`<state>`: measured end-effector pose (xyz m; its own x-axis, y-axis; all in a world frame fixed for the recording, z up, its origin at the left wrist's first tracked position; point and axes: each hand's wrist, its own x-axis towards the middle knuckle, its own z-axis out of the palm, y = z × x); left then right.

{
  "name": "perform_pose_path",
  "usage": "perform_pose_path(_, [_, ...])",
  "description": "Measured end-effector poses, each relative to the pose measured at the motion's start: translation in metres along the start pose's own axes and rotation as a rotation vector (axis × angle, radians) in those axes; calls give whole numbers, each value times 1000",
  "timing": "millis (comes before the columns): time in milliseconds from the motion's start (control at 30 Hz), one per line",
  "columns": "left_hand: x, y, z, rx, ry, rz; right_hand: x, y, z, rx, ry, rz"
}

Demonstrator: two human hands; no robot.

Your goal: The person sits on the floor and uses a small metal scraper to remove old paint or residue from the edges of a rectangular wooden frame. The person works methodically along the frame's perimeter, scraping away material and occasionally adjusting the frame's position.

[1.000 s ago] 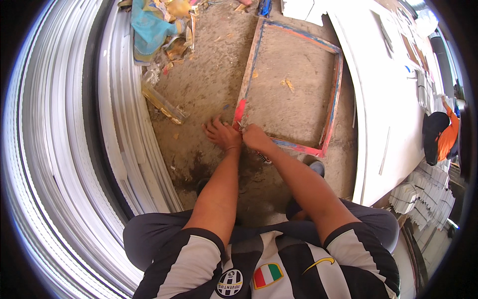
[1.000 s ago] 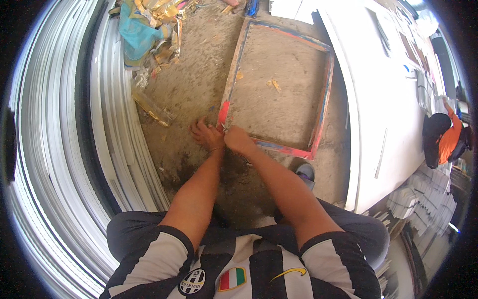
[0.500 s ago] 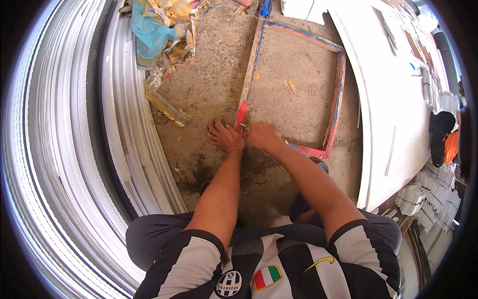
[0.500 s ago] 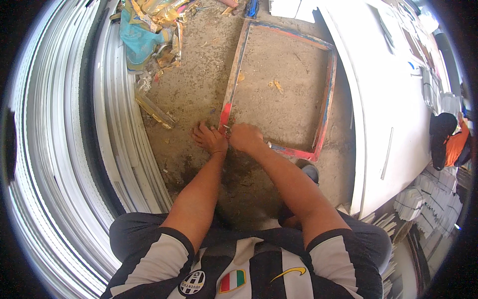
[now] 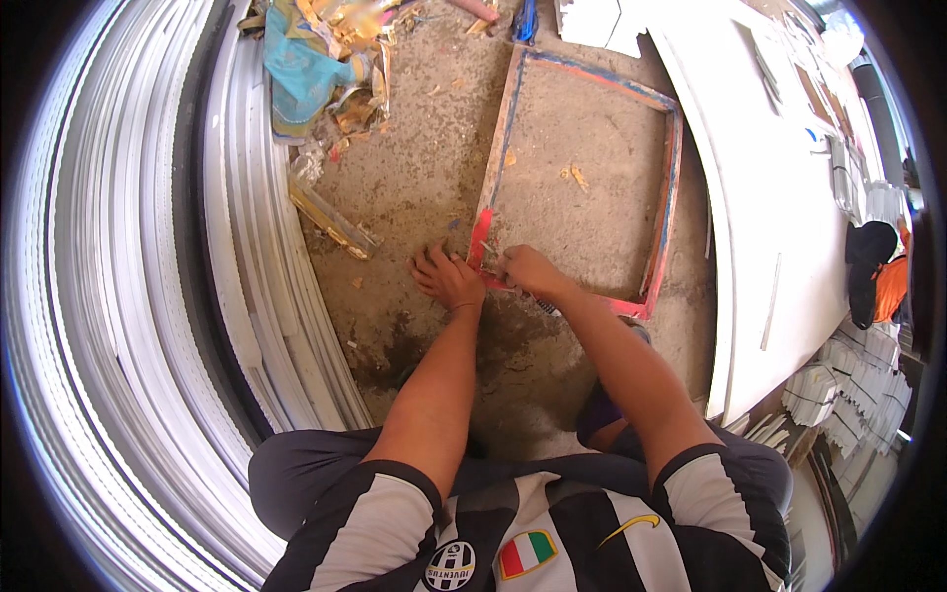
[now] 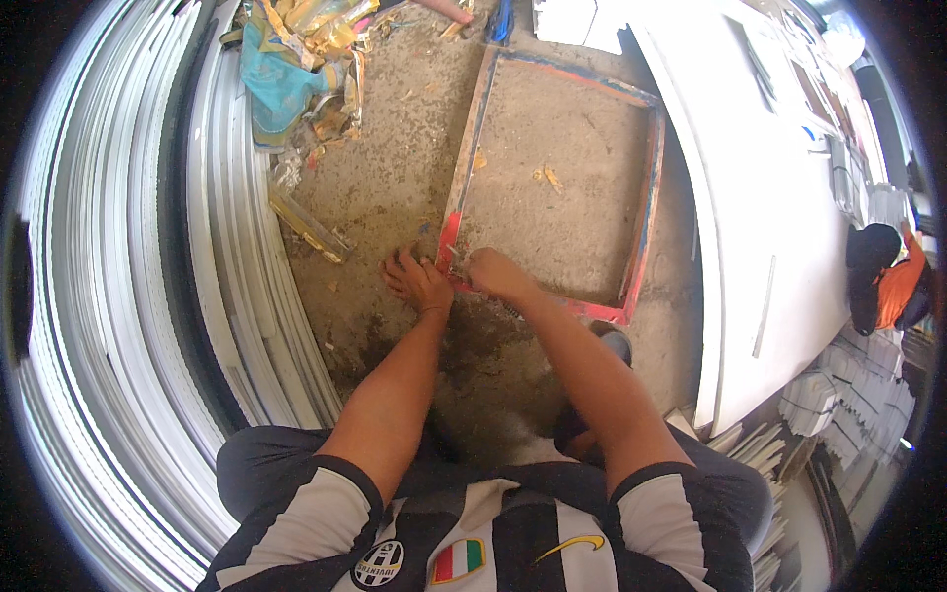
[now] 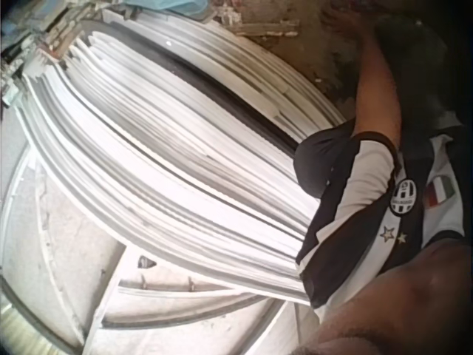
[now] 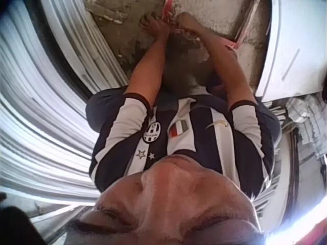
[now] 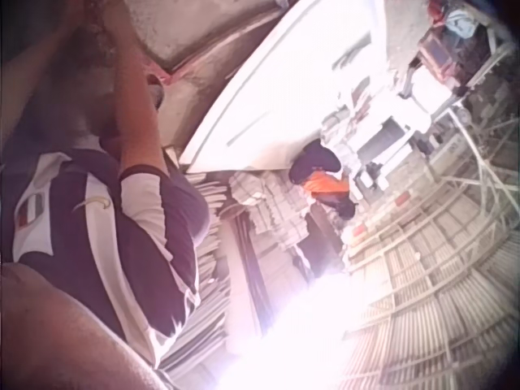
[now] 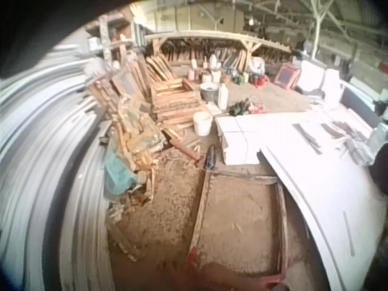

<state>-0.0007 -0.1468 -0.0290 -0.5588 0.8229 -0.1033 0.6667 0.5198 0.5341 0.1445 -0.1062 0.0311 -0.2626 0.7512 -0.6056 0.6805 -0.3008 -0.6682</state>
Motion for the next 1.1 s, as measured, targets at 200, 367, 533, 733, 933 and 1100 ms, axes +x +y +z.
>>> perform_pose_path(200, [1,-14,-2,-8,-30,4,-44,-48,21,-293,127,75])
perform_pose_path(367, [-1,-14,-1,39,-48,37,-47,-56,27,-293,120,143])
perform_pose_path(533, [0,-13,-6,16,-34,47,-44,-67,29,-343,93,154])
perform_pose_path(733, [0,-17,-3,-11,-36,43,-40,-81,30,-344,48,222])
perform_pose_path(933, [-4,-21,-2,-9,-28,79,-36,-93,24,-338,33,280])
perform_pose_path(1100, [-6,-20,-1,52,0,93,-40,-121,20,-368,-4,285])
